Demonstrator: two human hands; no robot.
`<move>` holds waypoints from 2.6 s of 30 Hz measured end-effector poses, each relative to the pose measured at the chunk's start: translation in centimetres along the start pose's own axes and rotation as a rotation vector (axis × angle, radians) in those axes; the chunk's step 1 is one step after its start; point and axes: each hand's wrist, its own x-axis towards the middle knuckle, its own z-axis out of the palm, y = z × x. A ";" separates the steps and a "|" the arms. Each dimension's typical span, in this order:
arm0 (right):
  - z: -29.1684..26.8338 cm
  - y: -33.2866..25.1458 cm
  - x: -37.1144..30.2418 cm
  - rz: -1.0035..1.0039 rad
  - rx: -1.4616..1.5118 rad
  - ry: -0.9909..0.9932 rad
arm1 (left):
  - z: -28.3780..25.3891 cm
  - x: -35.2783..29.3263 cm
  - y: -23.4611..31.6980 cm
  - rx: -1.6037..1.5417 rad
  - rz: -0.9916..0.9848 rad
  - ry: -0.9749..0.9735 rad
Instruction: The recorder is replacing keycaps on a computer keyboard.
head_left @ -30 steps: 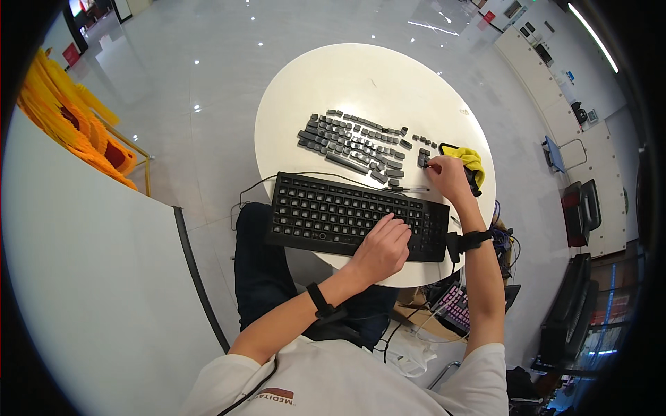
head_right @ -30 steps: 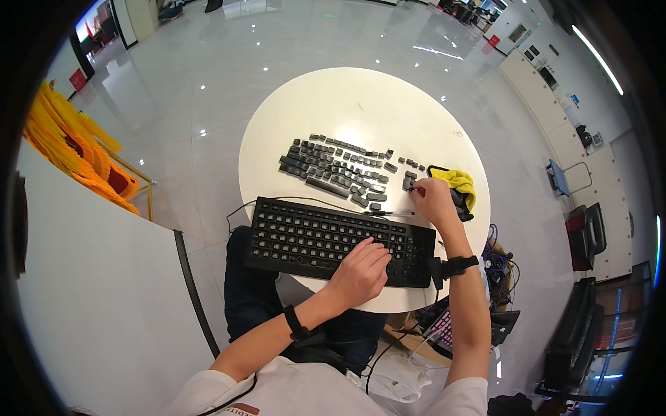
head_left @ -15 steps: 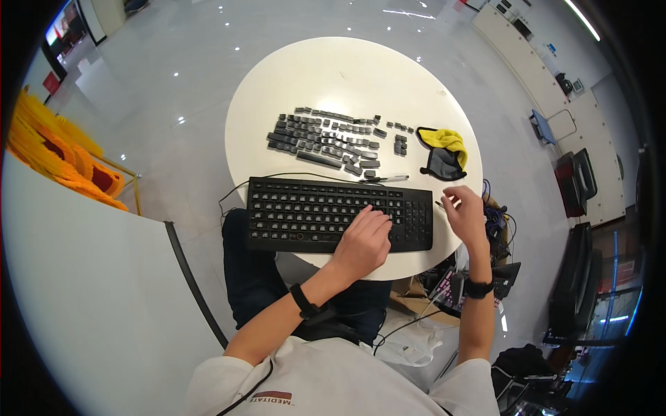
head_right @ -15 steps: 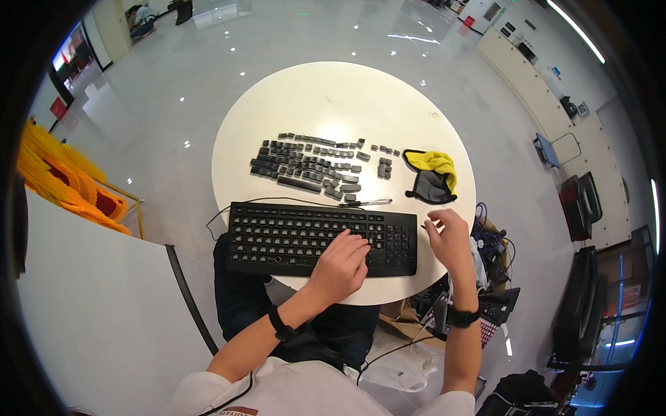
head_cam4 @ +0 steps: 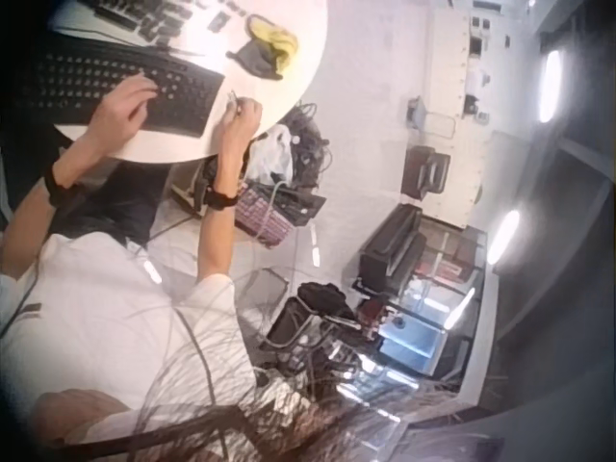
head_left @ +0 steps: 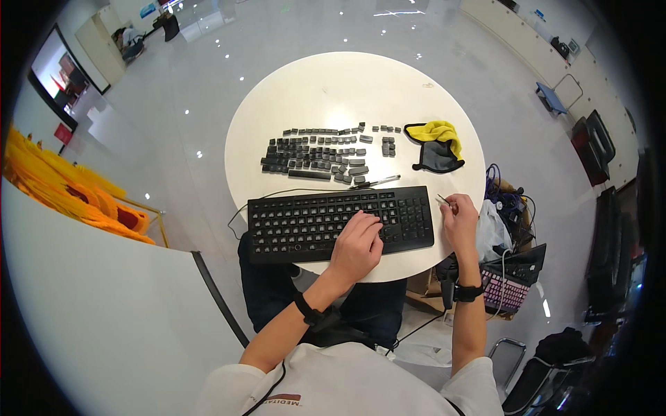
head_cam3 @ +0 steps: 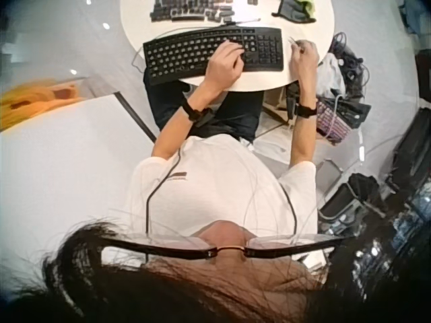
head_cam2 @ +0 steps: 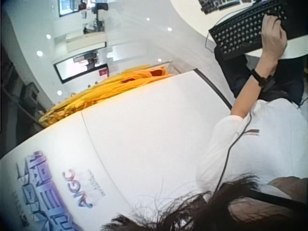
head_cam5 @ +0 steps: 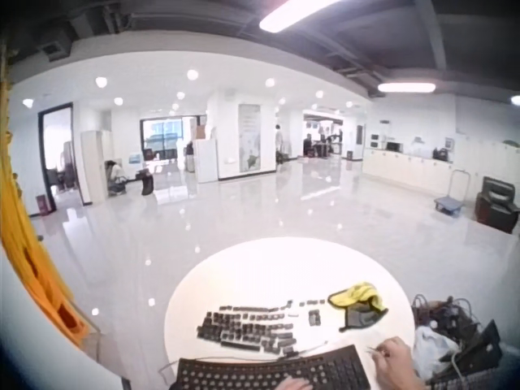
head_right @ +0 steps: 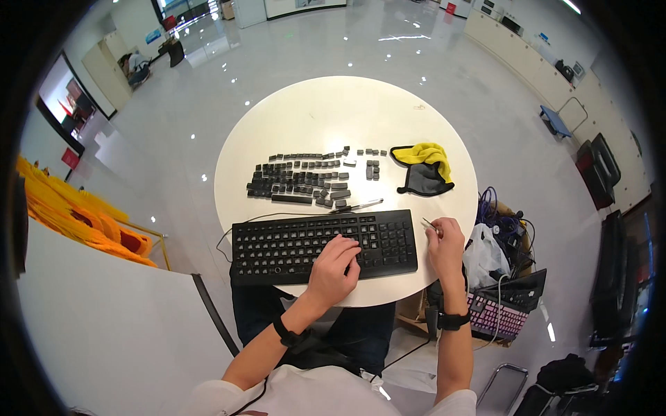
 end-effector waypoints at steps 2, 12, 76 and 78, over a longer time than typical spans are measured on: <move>-0.7 -1.3 -0.6 0.046 -0.021 0.013 | -0.3 -0.3 -0.1 0.040 -0.033 -0.054; -0.9 -11.0 -6.0 -0.151 0.310 -0.270 | -1.7 -1.2 -0.1 0.063 0.019 -0.157; 5.2 -12.5 -9.6 -0.063 0.378 0.057 | -1.6 -2.7 -0.1 0.328 0.275 -0.254; 5.4 -12.5 -9.8 -0.054 0.363 0.068 | -1.6 -2.6 -0.1 0.340 0.289 -0.262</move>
